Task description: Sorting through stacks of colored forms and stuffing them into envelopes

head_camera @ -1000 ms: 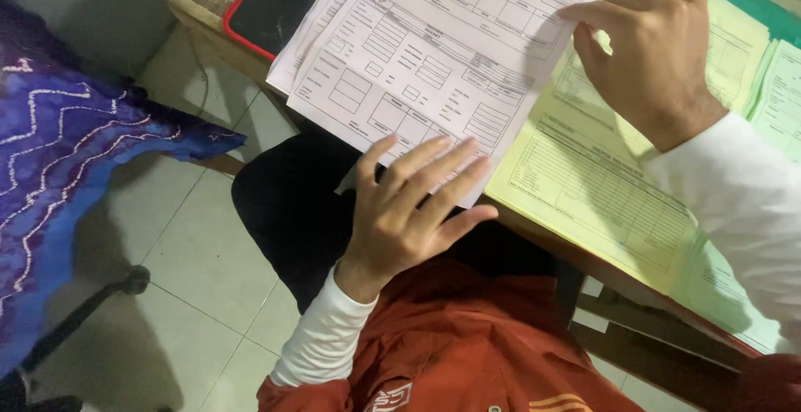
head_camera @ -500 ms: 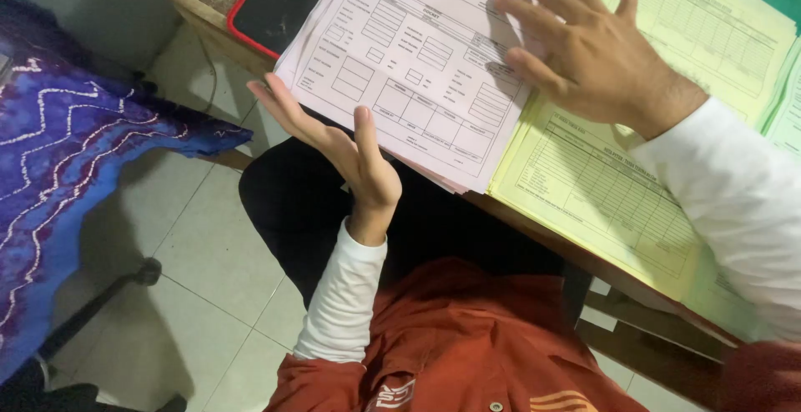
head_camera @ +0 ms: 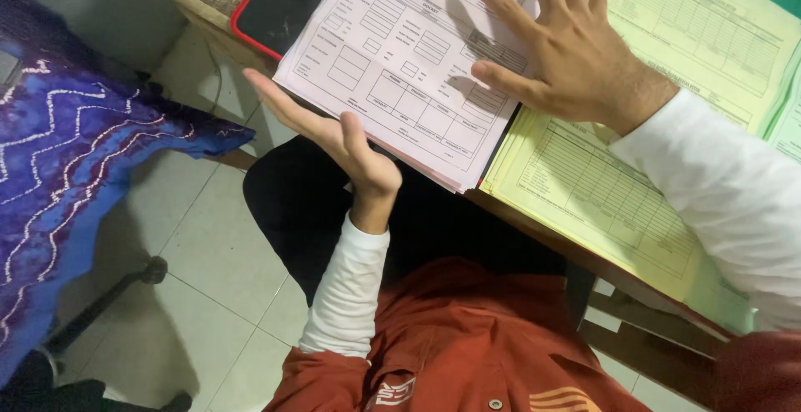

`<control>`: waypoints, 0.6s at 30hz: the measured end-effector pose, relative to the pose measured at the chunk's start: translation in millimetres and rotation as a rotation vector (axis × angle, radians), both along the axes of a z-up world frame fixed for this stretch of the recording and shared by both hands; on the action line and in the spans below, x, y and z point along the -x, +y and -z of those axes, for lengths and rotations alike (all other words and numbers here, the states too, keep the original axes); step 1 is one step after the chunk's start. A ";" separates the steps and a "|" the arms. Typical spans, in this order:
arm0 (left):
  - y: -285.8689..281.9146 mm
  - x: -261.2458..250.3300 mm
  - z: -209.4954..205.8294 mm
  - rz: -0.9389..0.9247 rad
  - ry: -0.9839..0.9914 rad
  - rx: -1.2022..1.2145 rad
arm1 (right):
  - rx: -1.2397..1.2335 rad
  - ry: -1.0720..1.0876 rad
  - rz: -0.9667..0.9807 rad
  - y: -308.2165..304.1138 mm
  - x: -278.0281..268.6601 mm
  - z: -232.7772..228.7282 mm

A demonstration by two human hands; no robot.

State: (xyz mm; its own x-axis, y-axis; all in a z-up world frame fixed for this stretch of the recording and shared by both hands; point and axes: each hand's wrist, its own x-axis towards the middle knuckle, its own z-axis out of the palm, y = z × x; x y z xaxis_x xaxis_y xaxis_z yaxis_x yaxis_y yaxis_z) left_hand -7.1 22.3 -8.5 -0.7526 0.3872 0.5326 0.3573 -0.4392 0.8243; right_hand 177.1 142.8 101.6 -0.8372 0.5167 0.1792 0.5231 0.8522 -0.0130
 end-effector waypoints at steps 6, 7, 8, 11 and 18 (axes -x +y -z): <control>1.9 -4.7 -0.9 -0.028 0.016 -0.022 | 0.056 -0.048 0.053 8.5 1.7 4.2; 3.1 -5.1 -1.0 -0.023 0.015 -0.026 | 0.051 -0.048 0.058 8.9 2.3 6.4; 4.3 -5.6 -0.8 0.034 0.010 -0.020 | 0.117 -0.074 0.074 9.3 2.7 8.9; -2.9 -8.2 -1.9 0.059 0.039 -0.023 | 0.212 -0.052 0.092 0.8 -2.7 5.8; -11.0 -0.8 0.7 -0.071 0.795 0.065 | 0.063 -0.010 0.151 -56.0 -67.2 -66.0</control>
